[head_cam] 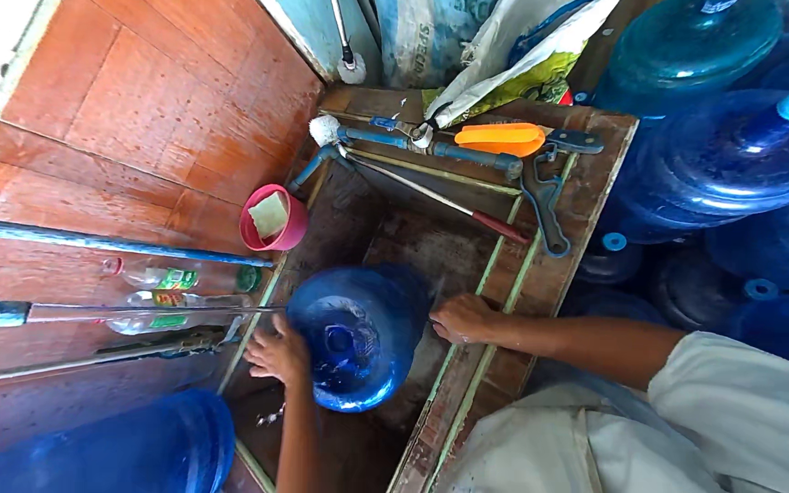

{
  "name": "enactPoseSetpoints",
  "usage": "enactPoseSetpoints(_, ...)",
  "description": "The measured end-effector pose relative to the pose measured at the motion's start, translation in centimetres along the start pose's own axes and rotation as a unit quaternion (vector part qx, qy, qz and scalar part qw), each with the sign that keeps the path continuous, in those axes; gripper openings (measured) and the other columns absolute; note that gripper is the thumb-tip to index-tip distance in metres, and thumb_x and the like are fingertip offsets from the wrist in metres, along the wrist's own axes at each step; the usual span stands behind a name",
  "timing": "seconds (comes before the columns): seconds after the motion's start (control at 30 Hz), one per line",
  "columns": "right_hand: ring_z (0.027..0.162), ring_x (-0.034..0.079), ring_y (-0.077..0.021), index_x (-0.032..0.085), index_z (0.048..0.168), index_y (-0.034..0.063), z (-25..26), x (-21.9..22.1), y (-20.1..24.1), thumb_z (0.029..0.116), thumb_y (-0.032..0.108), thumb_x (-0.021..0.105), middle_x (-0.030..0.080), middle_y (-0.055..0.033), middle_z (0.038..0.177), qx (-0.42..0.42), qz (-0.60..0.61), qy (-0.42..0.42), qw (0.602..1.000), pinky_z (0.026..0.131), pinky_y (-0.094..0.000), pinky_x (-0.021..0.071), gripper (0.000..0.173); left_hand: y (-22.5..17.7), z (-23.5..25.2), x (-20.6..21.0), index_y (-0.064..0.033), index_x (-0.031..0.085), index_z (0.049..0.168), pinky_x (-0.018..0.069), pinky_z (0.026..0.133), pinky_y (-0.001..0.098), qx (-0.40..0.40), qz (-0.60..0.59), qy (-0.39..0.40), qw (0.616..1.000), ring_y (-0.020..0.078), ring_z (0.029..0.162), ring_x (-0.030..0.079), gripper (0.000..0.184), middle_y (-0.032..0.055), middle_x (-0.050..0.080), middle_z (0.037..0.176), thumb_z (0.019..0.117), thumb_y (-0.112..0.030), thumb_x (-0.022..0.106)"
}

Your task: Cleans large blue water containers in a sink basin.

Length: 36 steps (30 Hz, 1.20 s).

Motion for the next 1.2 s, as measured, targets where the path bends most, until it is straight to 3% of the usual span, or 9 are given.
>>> enactPoseSetpoints(0.07, 0.115, 0.064, -0.0451, 0.063, 0.123, -0.0008, 0.1, 0.1, 0.1, 0.1089, 0.027, 0.042, 0.067, -0.026, 0.118, 0.0, 0.001, 0.001, 1.0, 0.094, -0.0626, 0.0471, 0.038, 1.0, 1.9, 0.3, 0.0033, 0.06, 0.137, 0.0297, 0.108, 0.0721, -0.102, -0.012, 0.069, 0.992, 0.0485, 0.139, 0.045, 0.063, 0.0309, 0.053, 0.144, 0.1097, -0.049, 0.037)
enactPoseSetpoints(0.17, 0.115, 0.064, -0.045, 0.062, 0.124, -0.0007, 0.0, -0.2, 0.0, 0.1091, 0.026, 0.041, 0.067, -0.0261, 0.118, 0.004, -0.002, 0.001, 1.0, 0.094, -0.062, 0.0474, 0.037, -4.1, 3.3, 0.7, 0.0055, 0.069, 0.117, 0.0432, 0.101, 0.0622, -0.015, 0.0, 0.091, 0.996, 0.0434, 0.118, 0.062, 0.059, 0.0292, 0.067, 0.119, 0.1095, -0.046, 0.042)
enactPoseSetpoints(0.33, 0.116, 0.063, -0.0454, 0.062, 0.125, -0.0014, -0.3, -0.3, 0.1, 0.1099, 0.027, 0.04, 0.067, -0.0267, 0.119, 0.001, -0.005, -0.006, 1.0, 0.094, -0.0623, 0.0471, 0.039, -3.3, 6.3, 1.6, -0.005, 0.06, 0.139, 0.0303, 0.113, 0.0673, -0.106, -0.002, 0.024, 0.994, 0.0397, 0.144, 0.043, 0.053, 0.0241, 0.053, 0.148, 0.1077, -0.045, 0.046)
enactPoseSetpoints(0.53, 0.113, 0.064, -0.0459, 0.063, 0.122, -0.0024, 0.1, -0.1, 0.0, 0.1087, 0.025, 0.041, 0.067, -0.0272, 0.116, -0.002, 0.01, -0.014, 1.0, 0.093, -0.0631, 0.0475, 0.038, -5.6, -0.6, 1.5, 0.0072, 0.058, 0.137, 0.0269, 0.119, 0.06, 0.188, -0.144, -0.01, 0.971, 0.0421, 0.144, 0.041, 0.05, 0.0286, 0.047, 0.151, 0.1002, -0.027, 0.058)
enactPoseSetpoints(0.67, 0.116, 0.063, -0.0457, 0.062, 0.124, -0.0024, -0.2, -0.2, 0.1, 0.1095, 0.026, 0.039, 0.067, -0.0275, 0.118, 0.009, 0.005, 0.0, 1.0, 0.095, -0.0625, 0.0467, 0.039, 0.5, 1.8, 1.7, 0.0012, 0.034, 0.157, 0.0159, 0.114, 0.0767, -0.051, -0.051, 0.035, 0.997, 0.0493, 0.153, 0.018, 0.074, 0.0302, 0.02, 0.165, 0.1073, -0.053, 0.041)
enactPoseSetpoints(0.83, 0.114, 0.064, -0.0459, 0.062, 0.123, -0.002, -0.1, -0.1, 0.1, 0.1092, 0.026, 0.04, 0.068, -0.0271, 0.117, 0.003, 0.008, -0.004, 1.0, 0.095, -0.0626, 0.047, 0.038, -2.8, -5.8, 2.1, 0.0038, 0.037, 0.155, 0.0108, 0.109, 0.0831, 0.18, -0.044, -0.029, 0.982, 0.056, 0.15, 0.021, 0.082, 0.0335, 0.023, 0.163, 0.0982, -0.054, 0.049)
enactPoseSetpoints(0.9, 0.114, 0.064, -0.046, 0.062, 0.123, -0.0014, -0.1, -0.1, 0.0, 0.1091, 0.026, 0.04, 0.067, -0.0268, 0.118, 0.003, 0.011, -0.002, 1.0, 0.094, -0.0632, 0.0472, 0.038, -0.3, -6.4, 1.4, 0.007, 0.04, 0.152, 0.0158, 0.11, 0.0796, 0.181, -0.05, -0.047, 0.981, 0.0575, 0.148, 0.024, 0.076, 0.0358, 0.023, 0.162, 0.0979, -0.045, 0.052)
enactPoseSetpoints(1.07, 0.117, 0.063, -0.0454, 0.062, 0.124, -0.0016, 0.0, -0.2, 0.2, 0.1091, 0.025, 0.04, 0.067, -0.0267, 0.12, 0.008, 0.006, 0.005, 1.0, 0.095, -0.0625, 0.0468, 0.038, 8.5, 0.4, 0.2, 0.0035, 0.042, 0.151, 0.0297, 0.112, 0.067, -0.178, -0.154, -0.021, 0.972, 0.0466, 0.143, 0.039, 0.067, 0.0309, 0.043, 0.153, 0.1115, -0.048, 0.028)
enactPoseSetpoints(1.2, 0.117, 0.064, -0.0443, 0.063, 0.126, 0.0, 0.3, -0.1, -0.1, 0.1087, 0.028, 0.042, 0.067, -0.0257, 0.121, 0.016, -0.007, 0.004, 1.0, 0.096, -0.0628, 0.047, 0.039, 1.0, 0.1, -0.3, 0.0164, 0.055, 0.13, 0.045, 0.107, 0.0438, -0.001, -0.288, -0.017, 0.957, 0.0335, 0.12, 0.061, 0.045, 0.0321, 0.062, 0.126, 0.1109, -0.021, 0.039)
Point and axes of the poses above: each hand's wrist, its own z-axis towards the middle knuckle, its own x-axis out of the palm, y = z × x, the point moved 8 cm from there along z, towards the middle knuckle
